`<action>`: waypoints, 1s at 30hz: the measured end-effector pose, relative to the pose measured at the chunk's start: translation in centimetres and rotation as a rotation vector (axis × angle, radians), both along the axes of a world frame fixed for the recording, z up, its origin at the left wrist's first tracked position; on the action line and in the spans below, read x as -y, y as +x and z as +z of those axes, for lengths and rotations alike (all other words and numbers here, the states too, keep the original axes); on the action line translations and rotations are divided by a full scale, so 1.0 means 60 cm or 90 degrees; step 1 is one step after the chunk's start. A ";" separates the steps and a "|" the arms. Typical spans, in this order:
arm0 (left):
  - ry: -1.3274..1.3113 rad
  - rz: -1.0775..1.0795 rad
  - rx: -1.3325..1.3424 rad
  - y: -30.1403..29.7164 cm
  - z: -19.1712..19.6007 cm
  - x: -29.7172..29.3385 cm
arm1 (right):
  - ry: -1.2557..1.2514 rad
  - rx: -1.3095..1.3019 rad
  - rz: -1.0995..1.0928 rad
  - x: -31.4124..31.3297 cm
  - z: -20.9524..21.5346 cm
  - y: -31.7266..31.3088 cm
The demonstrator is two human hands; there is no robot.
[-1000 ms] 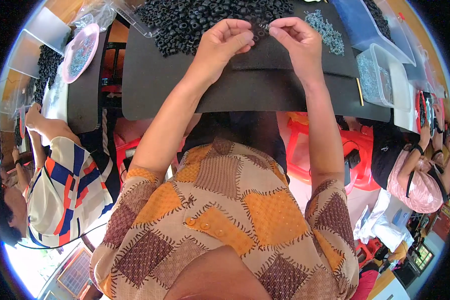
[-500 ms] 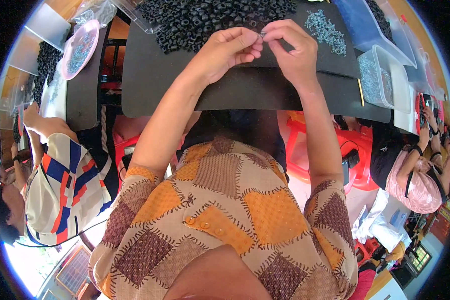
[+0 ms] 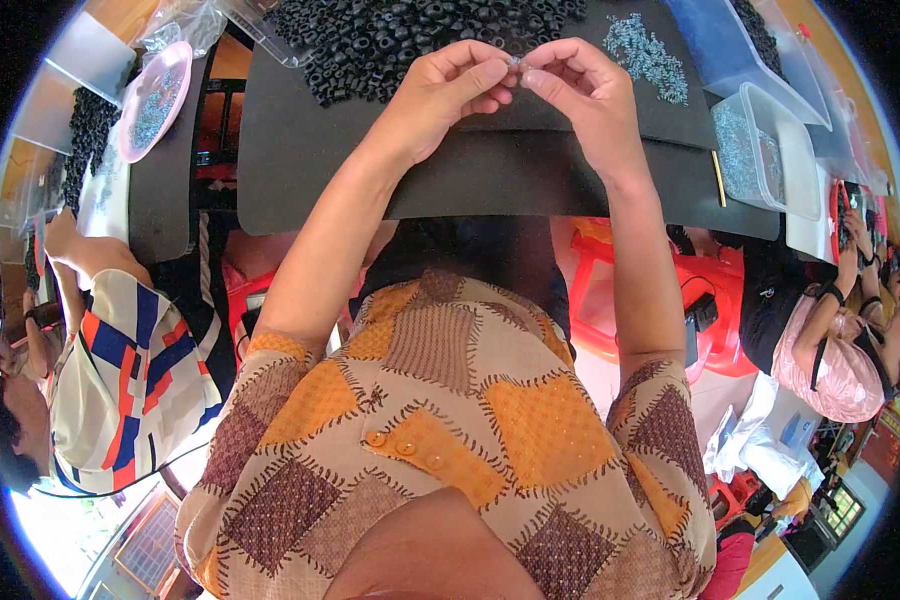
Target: The person assembles small black plastic components by hand at a workstation.
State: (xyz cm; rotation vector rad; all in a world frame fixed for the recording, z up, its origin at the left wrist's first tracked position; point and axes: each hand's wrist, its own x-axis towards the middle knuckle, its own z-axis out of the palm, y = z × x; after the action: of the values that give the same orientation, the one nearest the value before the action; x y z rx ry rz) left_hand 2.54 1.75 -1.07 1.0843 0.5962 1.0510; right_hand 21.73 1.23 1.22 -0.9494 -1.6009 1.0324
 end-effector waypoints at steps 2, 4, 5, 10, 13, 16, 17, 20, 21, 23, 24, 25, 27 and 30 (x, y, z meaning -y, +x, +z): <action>0.028 0.027 -0.050 0.000 0.001 0.001 | -0.079 -0.089 0.047 0.001 0.000 0.000; 0.035 0.035 -0.062 0.000 0.003 0.002 | -0.145 -0.121 0.065 -0.001 0.007 0.001; 0.043 0.043 -0.074 0.000 0.004 0.002 | -0.211 -0.153 0.083 -0.001 0.009 0.002; 0.091 0.075 -0.117 -0.001 0.006 0.005 | -0.253 -0.157 0.142 -0.004 0.003 0.003; 0.098 0.088 -0.124 0.000 0.001 0.003 | -0.222 -0.169 0.116 0.002 -0.004 -0.007; 0.092 0.102 -0.139 0.000 0.001 0.002 | -0.141 -0.148 0.048 0.002 -0.014 -0.019; 0.090 0.112 -0.145 0.000 0.001 0.002 | -0.094 -0.124 0.019 0.002 -0.016 -0.021; 0.087 0.110 -0.134 0.000 -0.002 0.000 | -0.034 -0.057 -0.041 0.006 -0.010 -0.026; 0.086 0.111 -0.134 -0.001 -0.002 0.000 | -0.034 -0.058 -0.040 0.006 -0.011 -0.026; 0.090 0.113 -0.141 -0.002 -0.001 0.001 | -0.051 -0.048 -0.010 0.004 -0.011 -0.023; 0.090 0.113 -0.140 -0.002 -0.001 0.001 | -0.051 -0.047 -0.010 0.004 -0.009 -0.021; 0.091 0.111 -0.138 -0.002 -0.002 0.000 | -0.067 -0.064 0.010 0.003 -0.005 -0.017; 0.092 0.110 -0.138 -0.003 -0.001 0.000 | -0.084 -0.082 0.030 0.003 0.004 -0.022; 0.101 0.106 -0.132 -0.004 -0.001 0.001 | -0.050 -0.105 -0.036 0.002 0.022 -0.030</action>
State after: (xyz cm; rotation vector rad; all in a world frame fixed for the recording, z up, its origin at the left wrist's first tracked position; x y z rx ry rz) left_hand 2.27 1.70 -1.13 1.3100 0.7899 1.1531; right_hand 19.93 1.12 2.52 -0.9319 -1.3990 1.1122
